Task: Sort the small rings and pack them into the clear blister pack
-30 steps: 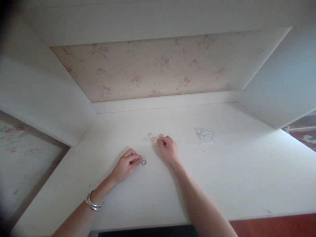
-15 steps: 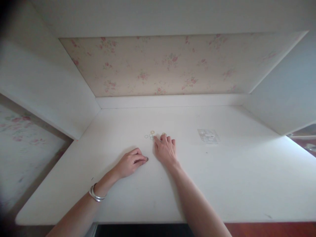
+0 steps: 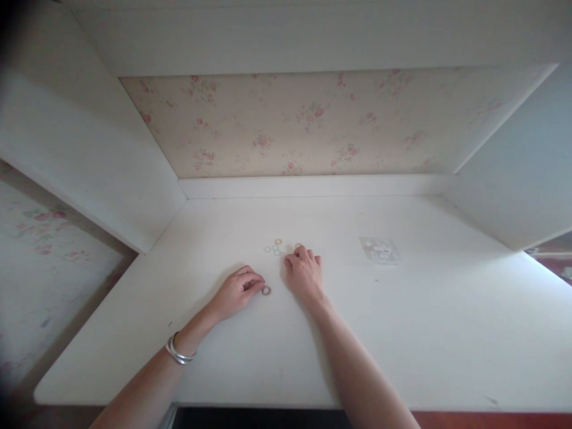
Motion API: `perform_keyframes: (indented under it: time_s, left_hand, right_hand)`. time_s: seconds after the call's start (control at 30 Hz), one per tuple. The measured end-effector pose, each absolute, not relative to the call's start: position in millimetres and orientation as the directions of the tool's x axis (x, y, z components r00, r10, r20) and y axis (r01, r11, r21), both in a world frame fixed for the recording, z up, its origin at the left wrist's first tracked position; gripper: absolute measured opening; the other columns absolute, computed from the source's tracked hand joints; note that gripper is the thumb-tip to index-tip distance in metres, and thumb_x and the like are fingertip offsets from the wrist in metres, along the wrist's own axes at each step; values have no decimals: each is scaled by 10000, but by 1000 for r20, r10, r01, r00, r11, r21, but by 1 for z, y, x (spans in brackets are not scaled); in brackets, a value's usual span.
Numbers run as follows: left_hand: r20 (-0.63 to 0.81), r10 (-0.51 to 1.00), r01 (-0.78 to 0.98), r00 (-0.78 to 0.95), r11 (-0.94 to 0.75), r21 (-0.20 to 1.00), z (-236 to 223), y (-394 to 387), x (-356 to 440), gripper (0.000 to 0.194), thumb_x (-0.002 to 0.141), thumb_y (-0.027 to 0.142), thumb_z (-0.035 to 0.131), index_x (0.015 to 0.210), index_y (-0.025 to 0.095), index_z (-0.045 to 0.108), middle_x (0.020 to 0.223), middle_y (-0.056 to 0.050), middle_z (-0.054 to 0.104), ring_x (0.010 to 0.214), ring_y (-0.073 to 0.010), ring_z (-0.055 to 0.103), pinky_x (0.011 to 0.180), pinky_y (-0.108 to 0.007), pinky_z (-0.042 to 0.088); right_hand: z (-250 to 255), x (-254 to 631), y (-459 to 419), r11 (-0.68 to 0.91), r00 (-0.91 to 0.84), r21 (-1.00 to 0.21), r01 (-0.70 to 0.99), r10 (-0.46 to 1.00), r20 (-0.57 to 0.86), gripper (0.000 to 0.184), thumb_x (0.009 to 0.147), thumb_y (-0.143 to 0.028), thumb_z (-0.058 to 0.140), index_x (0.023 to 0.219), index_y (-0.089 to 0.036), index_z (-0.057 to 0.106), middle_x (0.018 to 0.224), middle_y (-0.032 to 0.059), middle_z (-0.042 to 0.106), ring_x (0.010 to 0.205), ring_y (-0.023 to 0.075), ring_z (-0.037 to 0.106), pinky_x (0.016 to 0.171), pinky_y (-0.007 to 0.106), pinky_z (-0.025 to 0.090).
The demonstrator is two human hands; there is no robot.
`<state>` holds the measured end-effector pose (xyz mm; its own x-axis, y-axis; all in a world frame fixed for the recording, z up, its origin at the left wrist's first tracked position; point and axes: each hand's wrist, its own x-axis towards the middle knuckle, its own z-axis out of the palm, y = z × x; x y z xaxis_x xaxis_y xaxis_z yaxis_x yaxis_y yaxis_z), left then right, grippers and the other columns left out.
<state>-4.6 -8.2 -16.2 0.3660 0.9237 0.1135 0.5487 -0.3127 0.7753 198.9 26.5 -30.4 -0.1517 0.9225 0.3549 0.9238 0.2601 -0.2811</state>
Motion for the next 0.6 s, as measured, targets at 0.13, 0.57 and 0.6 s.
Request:
perform_keyframes:
  time_s: [0.13,0.57,0.6]
  left_hand:
    - [110,923,552,368,-312,773,-17,-6,-3,214,861,312,507,836,198,686,821,-27,592,708,-119,551,664,-232,440]
    - [105,942,524,319,-268,808,-15,-1,-9,212,859,288,495,851,191,684,825,-20,597,729,-122,557,683,-237,427]
    - [106,941,526,321,-270,806,-15,-1,-9,217,861,294,491,850,192,682,816,-17,595,722,-122,553,675,-237,424]
  right_hand:
    - [-28,194,25,240,-169,-222,945,940,297,222,914,-267,444,872,-225,657,973,74,554,887,212,467,724,333,287]
    - [-21,196,-4,384,-193,-382,841,871,452,203,932,-274,426,936,-202,616,938,64,541,867,180,494,737,311,316]
    - [-21,194,-11,433,-234,-401,807,859,456,204,931,-274,429,935,-201,619,923,64,539,859,177,493,741,310,321]
